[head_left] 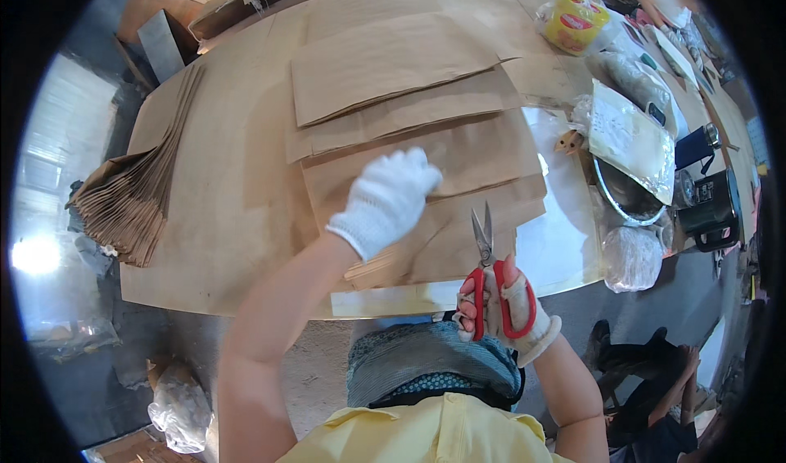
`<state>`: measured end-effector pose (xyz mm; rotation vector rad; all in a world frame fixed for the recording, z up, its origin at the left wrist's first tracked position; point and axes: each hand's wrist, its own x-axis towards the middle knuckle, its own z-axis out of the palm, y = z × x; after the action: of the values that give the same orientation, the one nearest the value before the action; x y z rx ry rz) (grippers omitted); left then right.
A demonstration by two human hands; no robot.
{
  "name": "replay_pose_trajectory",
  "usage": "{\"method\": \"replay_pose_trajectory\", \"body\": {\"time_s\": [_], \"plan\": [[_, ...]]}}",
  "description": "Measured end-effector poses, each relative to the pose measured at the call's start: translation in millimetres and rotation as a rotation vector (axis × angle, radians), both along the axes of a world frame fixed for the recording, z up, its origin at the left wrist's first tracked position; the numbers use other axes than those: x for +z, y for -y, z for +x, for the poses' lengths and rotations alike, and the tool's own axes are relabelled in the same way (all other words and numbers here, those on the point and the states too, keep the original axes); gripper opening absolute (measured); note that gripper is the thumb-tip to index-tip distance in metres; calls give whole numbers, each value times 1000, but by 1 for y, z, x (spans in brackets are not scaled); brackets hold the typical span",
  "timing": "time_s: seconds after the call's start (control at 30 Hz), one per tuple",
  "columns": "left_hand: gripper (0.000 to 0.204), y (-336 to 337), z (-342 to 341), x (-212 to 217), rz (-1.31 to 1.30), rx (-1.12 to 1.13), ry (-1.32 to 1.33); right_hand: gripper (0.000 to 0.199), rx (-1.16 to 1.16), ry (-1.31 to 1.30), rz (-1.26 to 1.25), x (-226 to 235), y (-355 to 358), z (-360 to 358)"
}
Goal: The person cuts multiple sheets of brown paper into smaller rectangles using red-handled scissors, then folds each piece into a compact shape using a metal ruler to crease the edges. The finished folded pieces are stacked on the table.
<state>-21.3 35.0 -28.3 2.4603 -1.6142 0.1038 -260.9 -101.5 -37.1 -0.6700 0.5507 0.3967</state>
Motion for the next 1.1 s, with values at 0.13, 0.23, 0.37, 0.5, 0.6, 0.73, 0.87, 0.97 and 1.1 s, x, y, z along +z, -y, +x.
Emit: {"method": "replay_pose_trajectory", "body": {"time_s": [0.13, 0.23, 0.37, 0.5, 0.6, 0.73, 0.87, 0.97, 1.1], "plan": [[25, 3, -29, -9, 22, 12, -236, 92, -44, -162, 72, -15, 13, 9], [29, 10, -38, -9, 31, 87, -220, 84, -3, 7, -77, -11, 17, 17], [32, 13, -38, -15, 71, 166, -204, 94, 138, 22, -127, -10, 18, -3], [30, 13, -34, -12, 24, 51, -199, 86, 32, -167, 10, -18, 30, -3], [25, 17, -42, -7, 11, 108, -161, 87, 27, -78, -17, -16, 32, 7], [20, 22, -46, -10, 95, 221, -148, 76, 157, -22, -184, -11, 32, -9], [18, 15, -37, -16, 33, 180, -178, 71, 51, -115, -318, -17, 56, -23], [19, 13, -33, -13, 17, 142, -250, 62, -58, -96, -455, -40, 85, -14], [24, 7, -16, -9, 23, 85, -517, 54, -172, -96, -422, -50, 63, -13]]}}
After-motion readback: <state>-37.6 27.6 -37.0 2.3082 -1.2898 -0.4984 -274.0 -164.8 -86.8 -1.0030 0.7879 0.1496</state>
